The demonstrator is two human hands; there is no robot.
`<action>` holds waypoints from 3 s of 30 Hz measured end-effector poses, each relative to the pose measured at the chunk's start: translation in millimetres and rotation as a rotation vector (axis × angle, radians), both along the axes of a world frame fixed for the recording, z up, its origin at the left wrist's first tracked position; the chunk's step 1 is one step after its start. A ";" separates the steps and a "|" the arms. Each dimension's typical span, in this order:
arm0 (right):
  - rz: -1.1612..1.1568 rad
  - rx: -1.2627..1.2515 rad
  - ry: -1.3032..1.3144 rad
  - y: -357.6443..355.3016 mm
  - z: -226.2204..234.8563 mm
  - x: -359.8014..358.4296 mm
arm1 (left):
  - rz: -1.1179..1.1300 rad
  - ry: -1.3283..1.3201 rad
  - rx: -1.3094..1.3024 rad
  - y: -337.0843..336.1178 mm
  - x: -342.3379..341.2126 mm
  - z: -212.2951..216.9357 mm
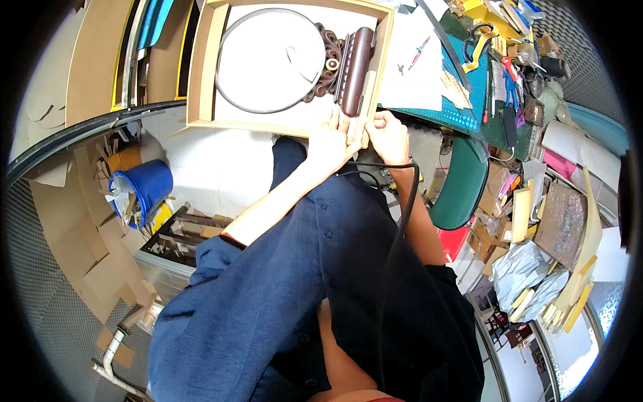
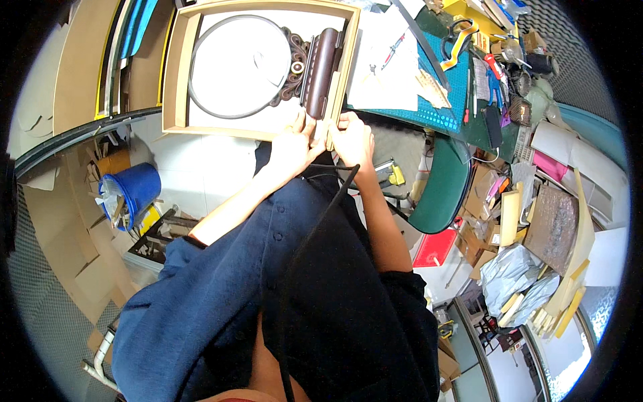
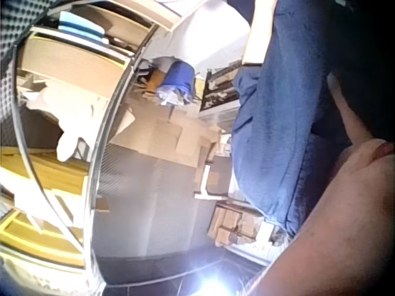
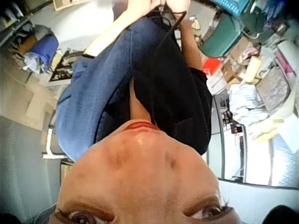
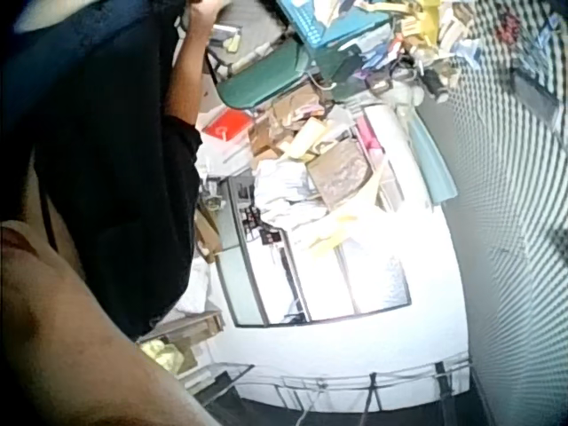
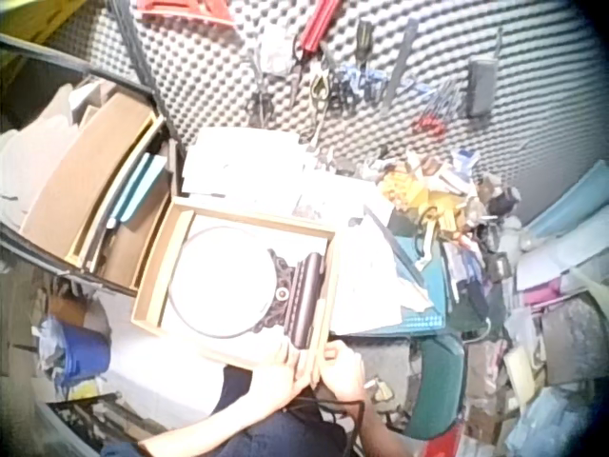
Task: The person cuts a piece of cardboard on a table saw and then assembles a cardboard box. They place a decorative wooden object inside the box and fit the cut cardboard piece into the box structure.
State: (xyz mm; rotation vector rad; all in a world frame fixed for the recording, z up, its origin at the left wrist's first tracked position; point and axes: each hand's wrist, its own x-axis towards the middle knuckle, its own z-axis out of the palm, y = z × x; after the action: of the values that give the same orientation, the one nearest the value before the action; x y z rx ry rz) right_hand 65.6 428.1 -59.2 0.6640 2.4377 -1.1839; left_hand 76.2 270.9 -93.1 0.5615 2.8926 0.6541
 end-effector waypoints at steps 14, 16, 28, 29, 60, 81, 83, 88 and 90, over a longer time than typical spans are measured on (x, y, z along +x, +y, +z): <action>-0.159 -0.125 0.093 -8.7 -42.2 9.8 | 0.154 0.142 0.192 14.6 -97.9 -0.5; -0.191 -0.176 0.097 -12.3 -48.7 11.2 | 0.134 0.131 0.116 26.7 -114.7 -18.4; -0.170 -0.187 0.233 -21.3 -35.9 21.3 | 0.034 0.048 0.023 18.5 -126.0 3.5; -0.177 -0.202 0.244 -21.4 -32.2 21.0 | 0.026 0.051 0.026 18.6 -125.7 5.4; -0.153 -0.283 0.195 -24.3 -26.6 20.7 | 0.070 -0.083 0.091 15.1 -134.0 5.4; -0.218 -0.426 0.057 -18.9 -10.0 7.1 | 0.061 -0.104 0.281 16.0 -194.0 35.3; -0.221 -0.428 0.047 -18.5 -6.0 4.7 | 0.012 -0.088 0.200 27.8 -206.7 28.7; -0.239 -0.440 0.017 -19.4 -9.5 7.7 | -0.031 -0.083 0.062 35.6 -212.9 8.8; -0.215 -0.408 -0.005 -18.6 -13.6 11.3 | -0.042 -0.047 0.068 38.3 -211.9 2.5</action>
State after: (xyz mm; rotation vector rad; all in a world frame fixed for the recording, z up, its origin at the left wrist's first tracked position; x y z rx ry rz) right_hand 76.9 409.5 -72.8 0.8084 2.0618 -1.6955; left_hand -135.7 309.1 -90.6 0.6048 2.8167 0.7511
